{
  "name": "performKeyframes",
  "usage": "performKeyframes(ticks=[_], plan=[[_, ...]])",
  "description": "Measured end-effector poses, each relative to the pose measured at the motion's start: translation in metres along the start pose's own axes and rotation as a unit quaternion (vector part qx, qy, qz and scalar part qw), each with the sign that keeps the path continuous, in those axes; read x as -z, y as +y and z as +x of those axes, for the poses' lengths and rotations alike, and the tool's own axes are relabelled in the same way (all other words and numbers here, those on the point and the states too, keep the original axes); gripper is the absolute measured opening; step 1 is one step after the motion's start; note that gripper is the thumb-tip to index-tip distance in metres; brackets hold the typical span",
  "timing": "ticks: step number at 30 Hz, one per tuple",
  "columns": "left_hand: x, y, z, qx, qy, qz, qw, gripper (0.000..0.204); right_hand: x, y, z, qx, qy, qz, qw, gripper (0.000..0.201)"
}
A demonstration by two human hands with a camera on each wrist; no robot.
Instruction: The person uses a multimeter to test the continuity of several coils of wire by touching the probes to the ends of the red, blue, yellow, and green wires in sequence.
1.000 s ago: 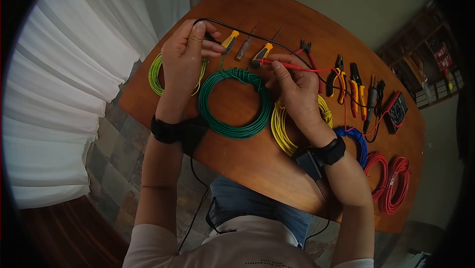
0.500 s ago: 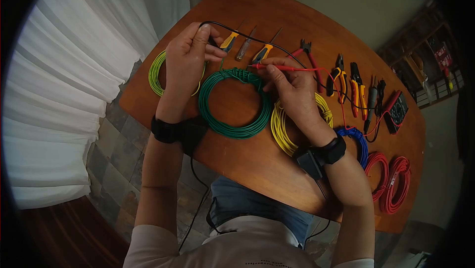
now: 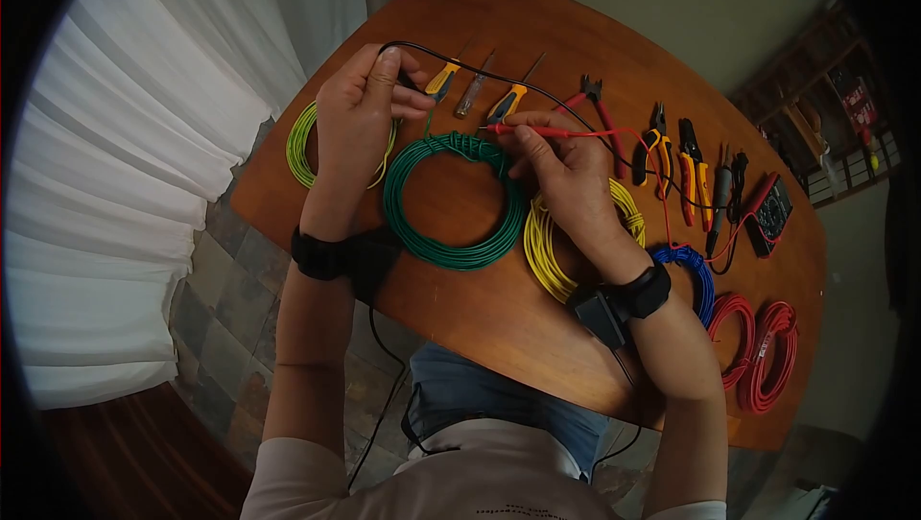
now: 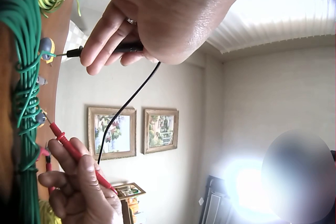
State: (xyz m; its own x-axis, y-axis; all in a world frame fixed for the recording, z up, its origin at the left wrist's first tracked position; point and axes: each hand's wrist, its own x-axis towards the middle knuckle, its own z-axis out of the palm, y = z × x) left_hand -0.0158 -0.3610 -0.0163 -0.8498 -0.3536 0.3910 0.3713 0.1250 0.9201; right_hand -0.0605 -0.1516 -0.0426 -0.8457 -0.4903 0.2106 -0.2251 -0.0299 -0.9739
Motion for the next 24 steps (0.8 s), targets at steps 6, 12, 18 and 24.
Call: performKeyframes(ticks=[6,12,18,24], plan=[[0.000,0.004,0.001,0.020,-0.010,-0.020,1.000,0.027,0.002,-0.008,-0.003,0.052,0.025,-0.065,0.996,0.020],[-0.008,0.040,0.002,-0.068,-0.013,-0.014,0.998,0.026,0.002,-0.007,0.003,0.257,0.118,-0.123,0.951,0.017],[-0.036,0.083,0.001,-0.092,-0.048,0.060,0.993,0.026,0.009,-0.020,-0.007,0.261,0.124,-0.272,0.918,0.015],[-0.066,0.115,-0.003,-0.127,-0.117,0.133,0.976,0.026,-0.002,-0.047,-0.020,0.320,0.092,-0.290,0.897,0.017]])
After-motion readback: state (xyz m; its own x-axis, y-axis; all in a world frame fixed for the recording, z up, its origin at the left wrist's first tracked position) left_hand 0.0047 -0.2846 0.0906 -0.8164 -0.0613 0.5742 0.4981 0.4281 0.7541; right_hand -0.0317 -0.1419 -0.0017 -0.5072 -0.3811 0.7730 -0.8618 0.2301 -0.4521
